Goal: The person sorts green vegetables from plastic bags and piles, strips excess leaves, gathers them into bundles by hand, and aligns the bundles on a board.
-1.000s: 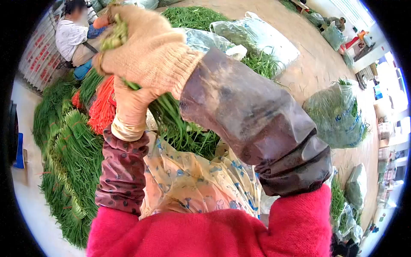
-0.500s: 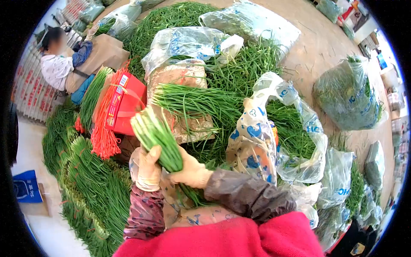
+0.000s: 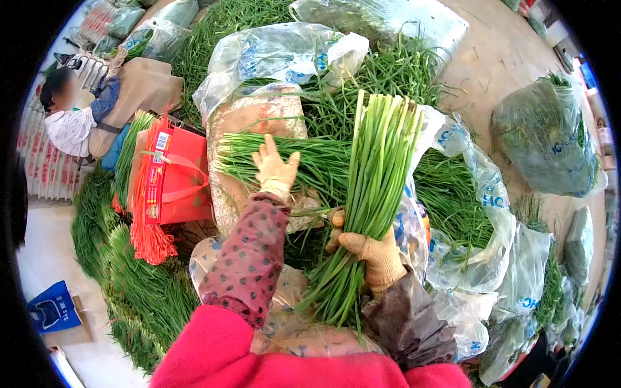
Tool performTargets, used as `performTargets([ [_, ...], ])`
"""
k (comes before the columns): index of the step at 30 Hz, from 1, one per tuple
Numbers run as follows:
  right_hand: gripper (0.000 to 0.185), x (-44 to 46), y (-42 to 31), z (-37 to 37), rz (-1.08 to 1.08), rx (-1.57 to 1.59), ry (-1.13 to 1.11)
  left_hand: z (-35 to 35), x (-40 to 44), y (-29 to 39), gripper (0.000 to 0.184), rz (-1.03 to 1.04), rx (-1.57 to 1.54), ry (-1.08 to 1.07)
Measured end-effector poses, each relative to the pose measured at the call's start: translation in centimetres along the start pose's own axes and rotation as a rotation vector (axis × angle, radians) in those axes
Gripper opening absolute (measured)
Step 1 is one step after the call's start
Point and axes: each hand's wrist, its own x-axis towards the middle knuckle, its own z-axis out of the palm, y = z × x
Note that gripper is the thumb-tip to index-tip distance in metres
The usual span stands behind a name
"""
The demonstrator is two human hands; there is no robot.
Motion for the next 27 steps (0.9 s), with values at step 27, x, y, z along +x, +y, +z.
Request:
performTargets([
  [27,0.044,5.0,-2.6,7.1,-0.126,-0.317,-0.228,-4.7,-0.4,-10.4,0.053,-0.279,0.087,-0.098],
])
